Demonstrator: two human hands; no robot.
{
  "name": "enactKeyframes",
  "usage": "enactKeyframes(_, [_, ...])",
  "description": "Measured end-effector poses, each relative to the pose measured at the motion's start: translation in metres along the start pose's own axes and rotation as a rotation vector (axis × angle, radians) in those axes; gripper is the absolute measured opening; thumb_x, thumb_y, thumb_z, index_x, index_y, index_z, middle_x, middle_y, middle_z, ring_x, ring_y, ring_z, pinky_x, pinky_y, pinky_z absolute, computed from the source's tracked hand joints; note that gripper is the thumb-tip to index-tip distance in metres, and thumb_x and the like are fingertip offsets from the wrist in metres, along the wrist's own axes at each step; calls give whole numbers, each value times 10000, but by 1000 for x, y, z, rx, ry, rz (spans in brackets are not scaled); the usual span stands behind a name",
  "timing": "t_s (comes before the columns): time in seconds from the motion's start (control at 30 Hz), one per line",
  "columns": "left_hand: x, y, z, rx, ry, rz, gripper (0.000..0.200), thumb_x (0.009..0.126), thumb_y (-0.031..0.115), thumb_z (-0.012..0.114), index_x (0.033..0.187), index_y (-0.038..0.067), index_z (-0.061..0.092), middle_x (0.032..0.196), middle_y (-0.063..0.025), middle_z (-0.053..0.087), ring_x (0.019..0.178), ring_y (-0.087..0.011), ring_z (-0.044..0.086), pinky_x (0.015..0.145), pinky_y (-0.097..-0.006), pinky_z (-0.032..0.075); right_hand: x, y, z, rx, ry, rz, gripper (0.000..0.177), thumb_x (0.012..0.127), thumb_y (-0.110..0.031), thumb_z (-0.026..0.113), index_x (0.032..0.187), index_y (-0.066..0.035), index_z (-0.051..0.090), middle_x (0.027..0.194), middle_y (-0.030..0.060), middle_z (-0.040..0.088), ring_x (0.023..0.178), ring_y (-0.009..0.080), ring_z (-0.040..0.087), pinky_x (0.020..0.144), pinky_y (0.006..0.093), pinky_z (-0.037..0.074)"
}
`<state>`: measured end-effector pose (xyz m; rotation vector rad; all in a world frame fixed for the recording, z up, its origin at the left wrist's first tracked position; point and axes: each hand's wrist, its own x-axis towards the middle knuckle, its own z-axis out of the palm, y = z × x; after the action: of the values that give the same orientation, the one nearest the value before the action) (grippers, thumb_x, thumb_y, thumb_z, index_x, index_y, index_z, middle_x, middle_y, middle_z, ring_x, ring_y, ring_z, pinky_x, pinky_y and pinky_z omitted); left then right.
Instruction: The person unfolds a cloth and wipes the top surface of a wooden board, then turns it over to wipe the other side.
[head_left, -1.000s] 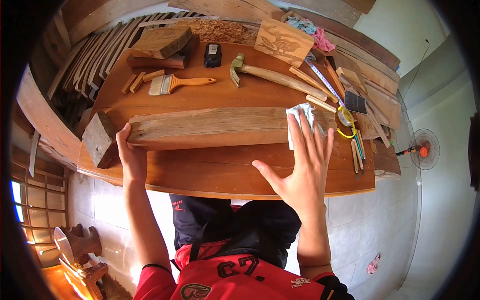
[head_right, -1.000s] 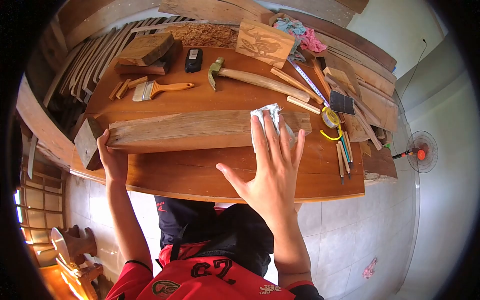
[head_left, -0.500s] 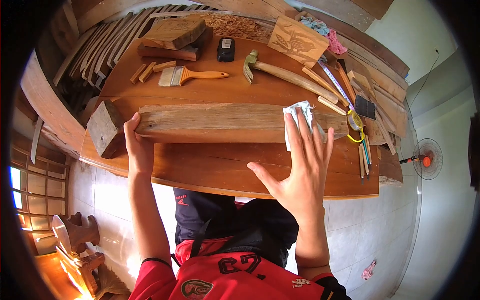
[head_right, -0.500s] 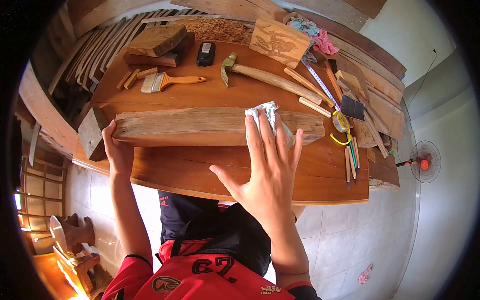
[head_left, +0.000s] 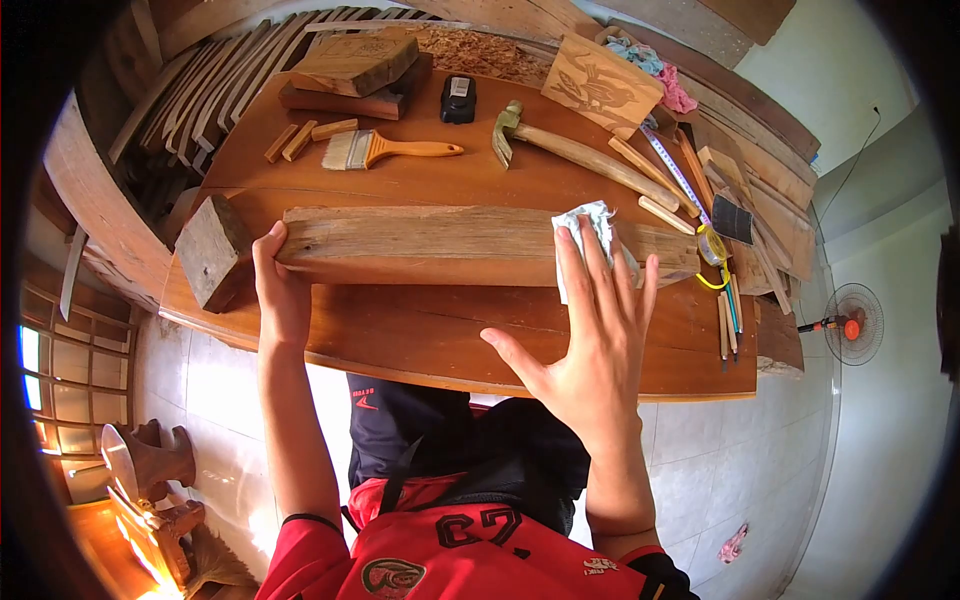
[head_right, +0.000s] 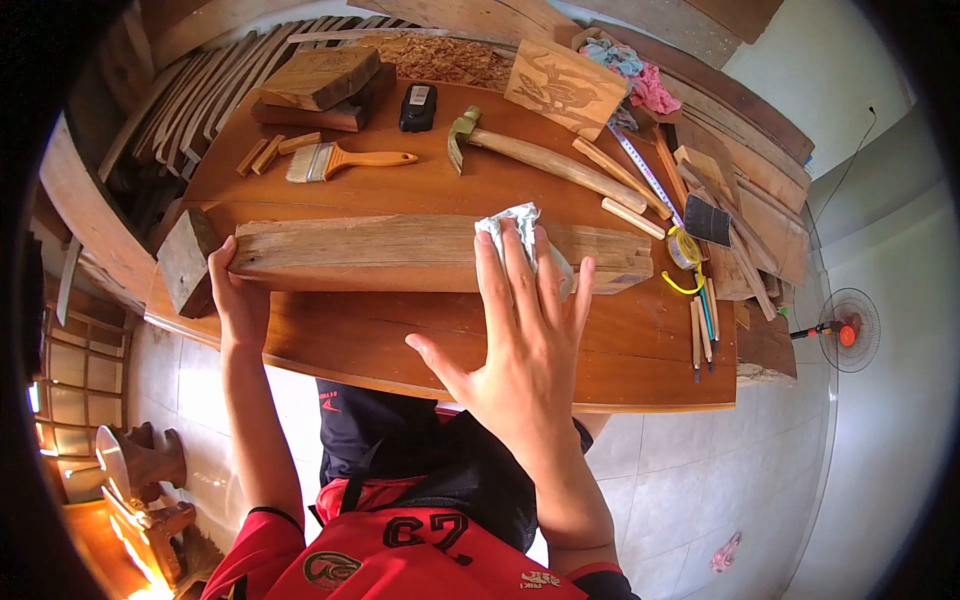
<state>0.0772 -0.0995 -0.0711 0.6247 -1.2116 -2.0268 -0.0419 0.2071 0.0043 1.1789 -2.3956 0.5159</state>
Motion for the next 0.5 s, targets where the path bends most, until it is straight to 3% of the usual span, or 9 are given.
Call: enactKeyframes(0.5, [2,-4,-5,0,3,-2,460,1101,476,511,1311,96,665,1347,-62,690,1332,-204,583,1203,-415,362,5,-12,4,32,-20,-34,1063,871,-653,815,1661,-42,451,1677,181,487,1582,404,406,1291,739,154])
